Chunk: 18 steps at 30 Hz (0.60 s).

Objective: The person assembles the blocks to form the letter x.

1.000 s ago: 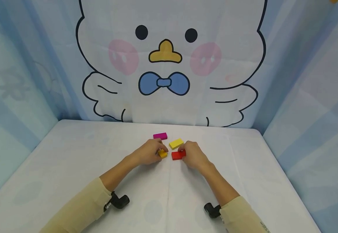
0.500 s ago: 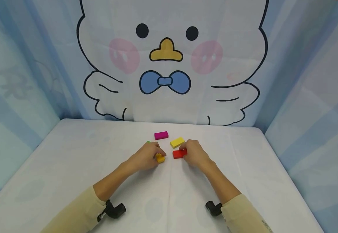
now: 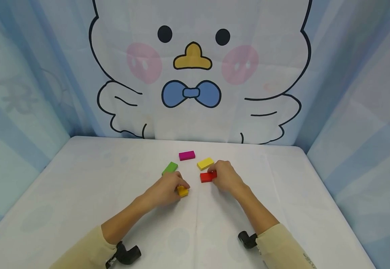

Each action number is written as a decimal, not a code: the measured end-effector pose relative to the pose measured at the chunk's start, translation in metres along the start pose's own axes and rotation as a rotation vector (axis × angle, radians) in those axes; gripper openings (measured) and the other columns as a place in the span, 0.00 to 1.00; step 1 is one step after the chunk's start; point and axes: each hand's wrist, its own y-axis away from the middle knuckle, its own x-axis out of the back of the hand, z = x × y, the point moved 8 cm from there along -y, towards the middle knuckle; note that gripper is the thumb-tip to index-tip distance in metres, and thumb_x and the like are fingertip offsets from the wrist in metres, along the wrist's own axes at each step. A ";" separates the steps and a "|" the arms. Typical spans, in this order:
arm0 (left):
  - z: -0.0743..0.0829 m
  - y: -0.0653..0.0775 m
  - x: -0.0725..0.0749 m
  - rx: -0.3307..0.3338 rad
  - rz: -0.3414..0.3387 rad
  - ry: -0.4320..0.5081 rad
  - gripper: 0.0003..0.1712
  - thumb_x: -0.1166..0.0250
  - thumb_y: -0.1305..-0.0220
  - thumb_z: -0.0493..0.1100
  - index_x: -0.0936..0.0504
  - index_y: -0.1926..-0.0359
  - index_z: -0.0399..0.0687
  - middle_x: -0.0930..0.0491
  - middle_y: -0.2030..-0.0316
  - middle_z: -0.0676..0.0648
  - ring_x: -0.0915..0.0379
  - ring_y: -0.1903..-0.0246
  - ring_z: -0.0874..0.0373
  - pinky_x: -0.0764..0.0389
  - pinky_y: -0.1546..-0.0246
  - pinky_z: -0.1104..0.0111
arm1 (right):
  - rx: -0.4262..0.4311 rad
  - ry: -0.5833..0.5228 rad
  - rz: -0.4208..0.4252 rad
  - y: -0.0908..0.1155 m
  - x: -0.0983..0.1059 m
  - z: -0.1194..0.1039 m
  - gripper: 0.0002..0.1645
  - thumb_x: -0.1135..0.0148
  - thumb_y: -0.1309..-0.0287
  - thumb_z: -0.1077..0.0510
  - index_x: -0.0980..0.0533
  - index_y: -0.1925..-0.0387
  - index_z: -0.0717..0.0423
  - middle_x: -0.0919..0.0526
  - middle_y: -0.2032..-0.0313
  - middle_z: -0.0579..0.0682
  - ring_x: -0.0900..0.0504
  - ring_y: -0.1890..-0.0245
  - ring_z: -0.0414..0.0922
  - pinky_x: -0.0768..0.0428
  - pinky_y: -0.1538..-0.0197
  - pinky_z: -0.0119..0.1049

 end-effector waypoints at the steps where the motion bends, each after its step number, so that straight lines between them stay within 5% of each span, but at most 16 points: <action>1: 0.000 0.001 -0.001 -0.004 -0.001 0.002 0.19 0.27 0.41 0.27 0.09 0.49 0.45 0.20 0.58 0.49 0.25 0.57 0.58 0.14 0.52 0.69 | 0.000 0.001 0.000 0.000 0.000 0.000 0.20 0.30 0.39 0.68 0.15 0.45 0.59 0.17 0.56 0.55 0.22 0.54 0.50 0.15 0.45 0.45; 18: 0.003 0.009 -0.008 0.019 0.004 -0.006 0.19 0.23 0.43 0.32 0.09 0.49 0.44 0.21 0.60 0.49 0.26 0.58 0.60 0.14 0.54 0.72 | -0.024 -0.005 -0.001 -0.002 -0.001 0.002 0.21 0.29 0.40 0.68 0.15 0.44 0.58 0.17 0.55 0.54 0.22 0.54 0.50 0.15 0.44 0.45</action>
